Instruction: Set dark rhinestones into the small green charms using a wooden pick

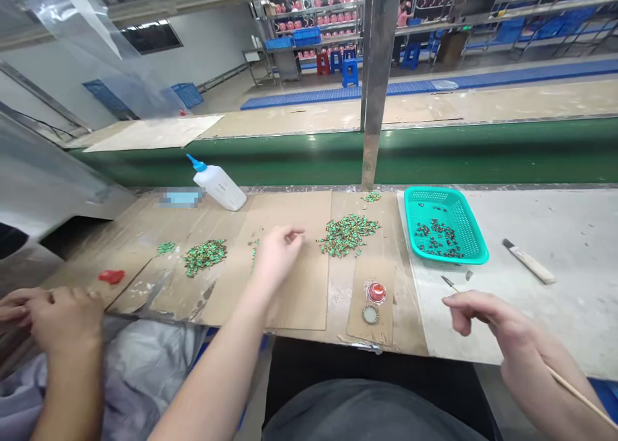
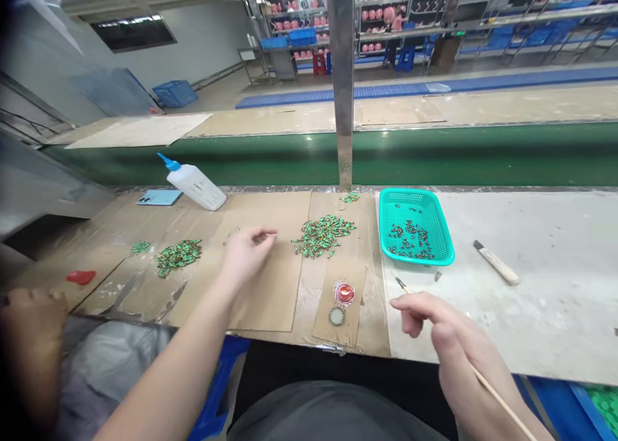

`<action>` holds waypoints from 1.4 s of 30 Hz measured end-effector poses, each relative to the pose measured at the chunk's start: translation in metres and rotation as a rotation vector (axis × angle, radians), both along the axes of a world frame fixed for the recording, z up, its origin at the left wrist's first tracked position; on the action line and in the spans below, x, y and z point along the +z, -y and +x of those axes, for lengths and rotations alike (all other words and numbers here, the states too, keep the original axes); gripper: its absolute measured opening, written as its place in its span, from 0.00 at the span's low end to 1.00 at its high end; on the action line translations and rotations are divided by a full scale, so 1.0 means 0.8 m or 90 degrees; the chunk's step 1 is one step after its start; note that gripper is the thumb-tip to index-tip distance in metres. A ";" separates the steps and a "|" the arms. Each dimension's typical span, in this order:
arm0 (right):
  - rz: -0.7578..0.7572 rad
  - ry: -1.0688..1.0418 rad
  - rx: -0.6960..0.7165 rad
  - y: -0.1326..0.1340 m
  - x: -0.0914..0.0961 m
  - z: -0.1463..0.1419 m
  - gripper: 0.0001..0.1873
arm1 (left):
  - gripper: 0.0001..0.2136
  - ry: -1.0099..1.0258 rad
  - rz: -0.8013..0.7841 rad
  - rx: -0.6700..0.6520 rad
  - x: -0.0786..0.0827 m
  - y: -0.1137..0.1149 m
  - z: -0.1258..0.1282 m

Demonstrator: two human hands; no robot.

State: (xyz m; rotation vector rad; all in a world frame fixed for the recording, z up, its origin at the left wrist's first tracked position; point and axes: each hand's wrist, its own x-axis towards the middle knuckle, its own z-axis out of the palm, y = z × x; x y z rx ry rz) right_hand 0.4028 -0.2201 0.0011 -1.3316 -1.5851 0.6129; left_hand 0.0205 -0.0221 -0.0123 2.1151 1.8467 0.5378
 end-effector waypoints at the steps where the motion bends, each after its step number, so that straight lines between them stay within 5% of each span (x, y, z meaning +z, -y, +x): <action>1: -0.010 0.015 -0.017 0.004 -0.002 0.007 0.31 | 0.15 -0.021 -0.013 -0.008 0.006 0.005 -0.023; 4: -0.021 0.042 -0.068 0.007 0.001 0.015 0.30 | 0.11 -0.074 -0.035 -0.078 0.019 0.025 -0.073; 8: 0.007 0.033 -0.125 0.000 0.011 0.001 0.22 | 0.08 -0.119 -0.017 -0.144 0.016 0.046 -0.082; 13: -0.014 0.002 -0.148 -0.001 0.004 -0.015 0.17 | 0.10 -0.116 0.001 -0.154 0.009 0.039 -0.068; 18: -0.049 -0.070 -0.063 -0.003 -0.002 -0.017 0.11 | 0.10 0.019 0.020 -0.137 0.016 0.033 -0.059; 23: -0.027 -0.175 0.007 -0.026 -0.013 -0.026 0.12 | 0.13 0.224 -0.020 -0.055 0.018 0.067 -0.033; 29: -0.134 -0.366 -0.059 -0.055 -0.051 -0.051 0.21 | 0.21 0.397 -0.179 -0.029 0.018 0.122 0.024; 42: -0.205 -0.444 -0.102 -0.071 -0.074 -0.075 0.28 | 0.20 0.576 -0.323 0.016 0.008 0.147 0.059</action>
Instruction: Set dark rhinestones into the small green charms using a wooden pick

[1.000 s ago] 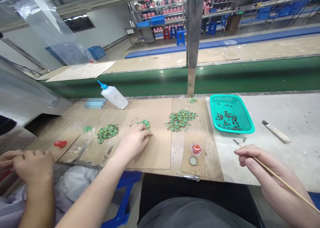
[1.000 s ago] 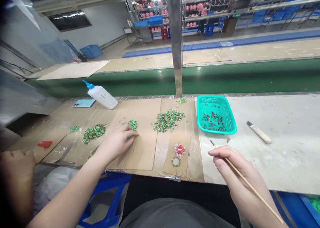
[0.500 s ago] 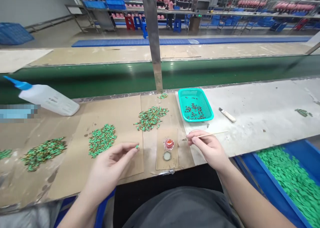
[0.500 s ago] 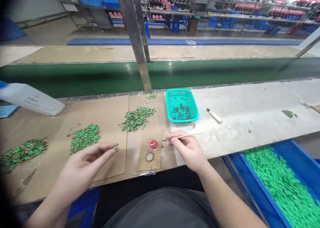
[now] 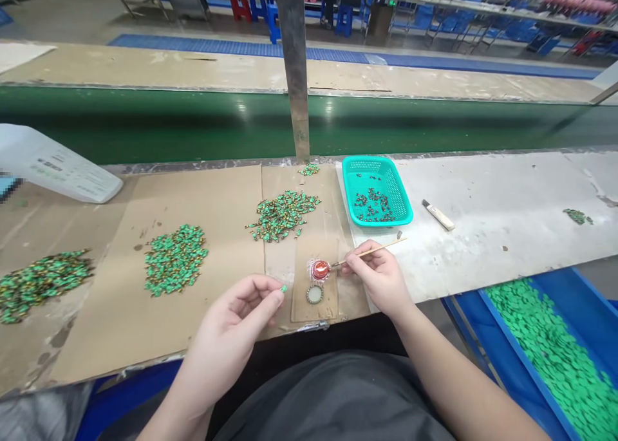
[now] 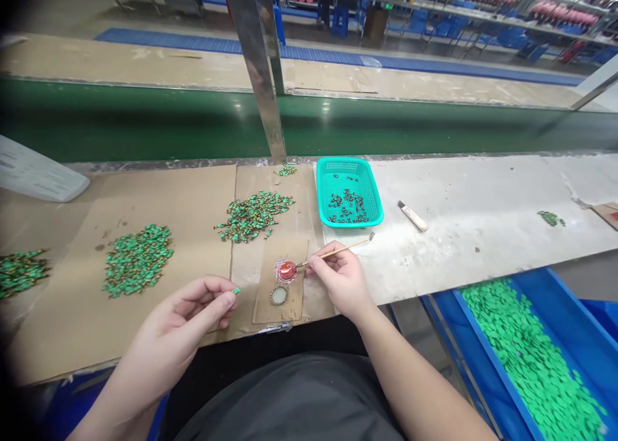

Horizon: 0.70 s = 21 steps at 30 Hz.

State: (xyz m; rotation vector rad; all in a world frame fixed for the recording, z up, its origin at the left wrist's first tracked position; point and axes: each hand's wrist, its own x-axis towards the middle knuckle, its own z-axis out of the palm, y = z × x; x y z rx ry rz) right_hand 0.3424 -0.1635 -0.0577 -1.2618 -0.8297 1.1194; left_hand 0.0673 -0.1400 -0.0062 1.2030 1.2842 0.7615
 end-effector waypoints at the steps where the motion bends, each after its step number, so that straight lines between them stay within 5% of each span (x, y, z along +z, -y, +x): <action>1: -0.002 -0.001 0.002 0.000 0.000 0.000 0.27 | 0.19 0.009 0.002 0.001 -0.002 0.001 0.000; 21: 0.030 -0.024 0.052 0.012 0.020 0.005 0.18 | 0.23 0.198 -0.165 0.026 0.003 0.015 0.026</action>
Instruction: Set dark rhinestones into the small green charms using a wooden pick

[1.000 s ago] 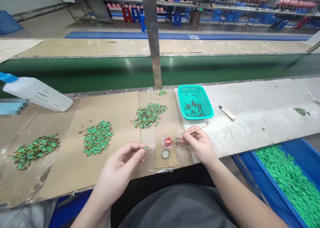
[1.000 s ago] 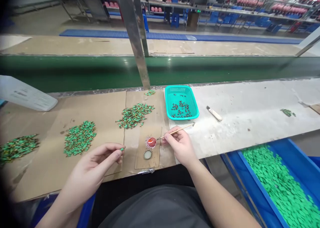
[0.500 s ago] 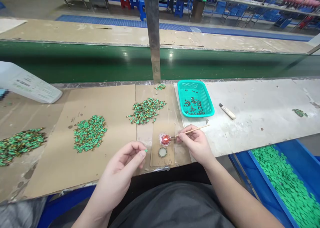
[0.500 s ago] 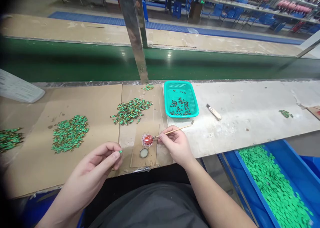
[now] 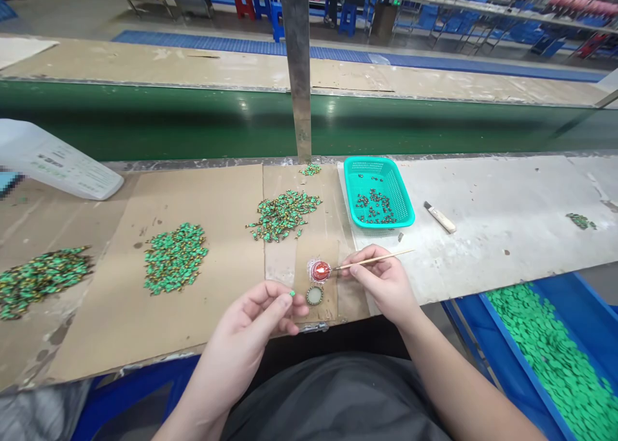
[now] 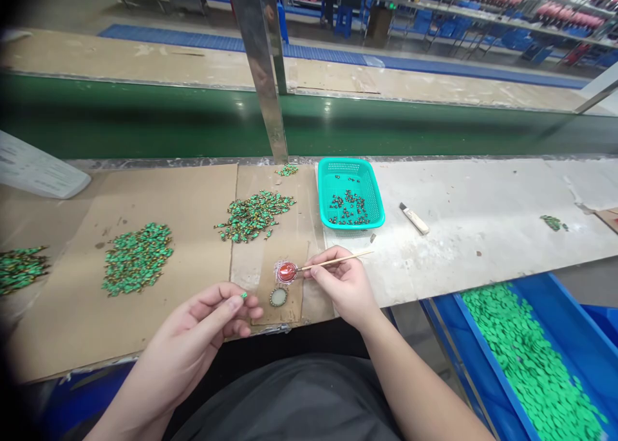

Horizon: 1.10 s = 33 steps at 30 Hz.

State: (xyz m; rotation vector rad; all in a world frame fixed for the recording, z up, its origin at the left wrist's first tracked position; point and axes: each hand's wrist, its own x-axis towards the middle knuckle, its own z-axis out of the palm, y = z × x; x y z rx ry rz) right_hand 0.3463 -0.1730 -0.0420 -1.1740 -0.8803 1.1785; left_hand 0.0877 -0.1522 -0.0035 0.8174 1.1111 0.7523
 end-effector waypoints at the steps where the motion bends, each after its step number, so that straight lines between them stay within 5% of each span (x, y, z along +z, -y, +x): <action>1: 0.009 -0.002 0.001 0.004 0.007 0.000 0.17 | 0.22 0.011 -0.006 -0.004 0.002 0.001 0.001; 8: 0.117 -0.083 0.091 0.045 0.077 -0.013 0.05 | 0.14 0.151 -0.018 -0.084 0.022 0.017 0.011; 12: 0.106 -0.122 0.122 0.058 0.098 -0.022 0.08 | 0.14 0.210 -0.017 -0.104 0.033 0.022 0.018; 33: 0.092 -0.061 0.135 0.063 0.107 -0.032 0.11 | 0.11 0.246 -0.019 -0.118 0.038 0.026 0.012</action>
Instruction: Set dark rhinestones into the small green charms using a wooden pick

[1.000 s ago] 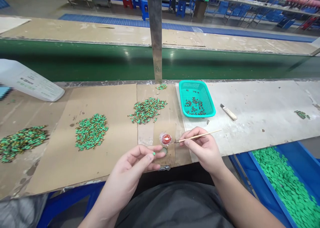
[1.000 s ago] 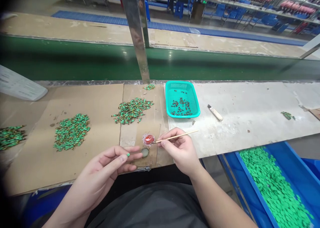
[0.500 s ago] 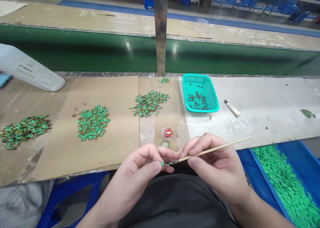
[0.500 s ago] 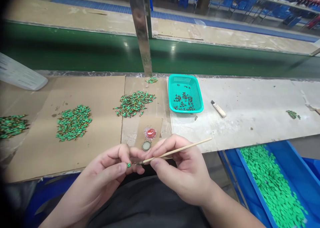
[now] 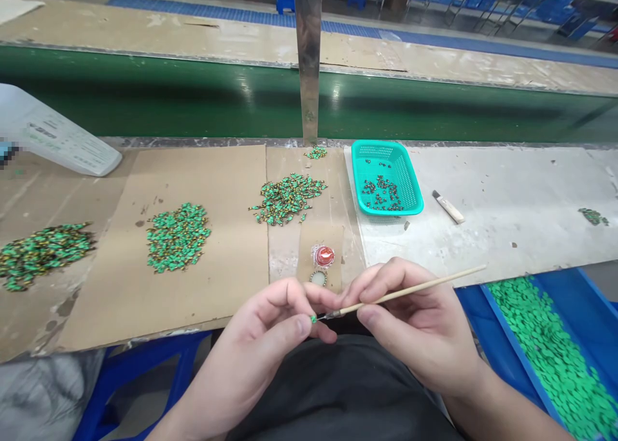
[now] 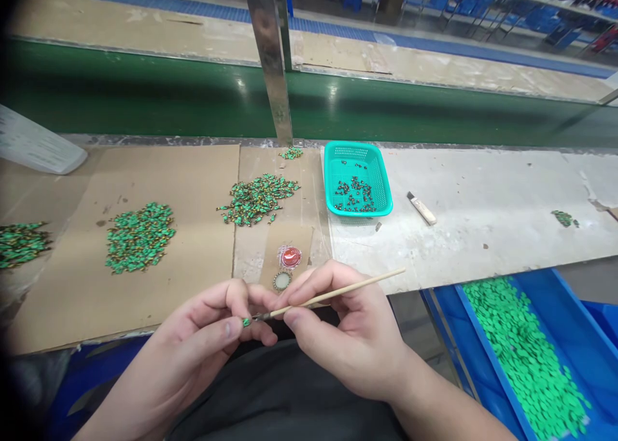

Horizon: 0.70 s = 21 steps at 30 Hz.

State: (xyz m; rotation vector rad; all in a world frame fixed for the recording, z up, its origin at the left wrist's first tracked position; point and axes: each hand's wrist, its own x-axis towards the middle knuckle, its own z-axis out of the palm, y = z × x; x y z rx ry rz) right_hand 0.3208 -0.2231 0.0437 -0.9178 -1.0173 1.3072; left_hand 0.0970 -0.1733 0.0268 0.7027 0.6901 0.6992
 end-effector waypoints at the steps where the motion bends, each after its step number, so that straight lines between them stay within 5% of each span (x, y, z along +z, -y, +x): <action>1: 0.000 0.006 -0.001 0.000 0.000 0.000 0.11 | 0.11 0.000 0.000 -0.002 0.000 0.000 -0.001; 13: 0.057 0.190 0.014 0.000 0.022 0.008 0.11 | 0.10 0.006 0.001 -0.036 -0.002 0.003 -0.006; 21: 0.085 0.170 0.065 -0.010 0.038 0.006 0.13 | 0.09 0.038 0.004 -0.048 0.004 0.003 -0.009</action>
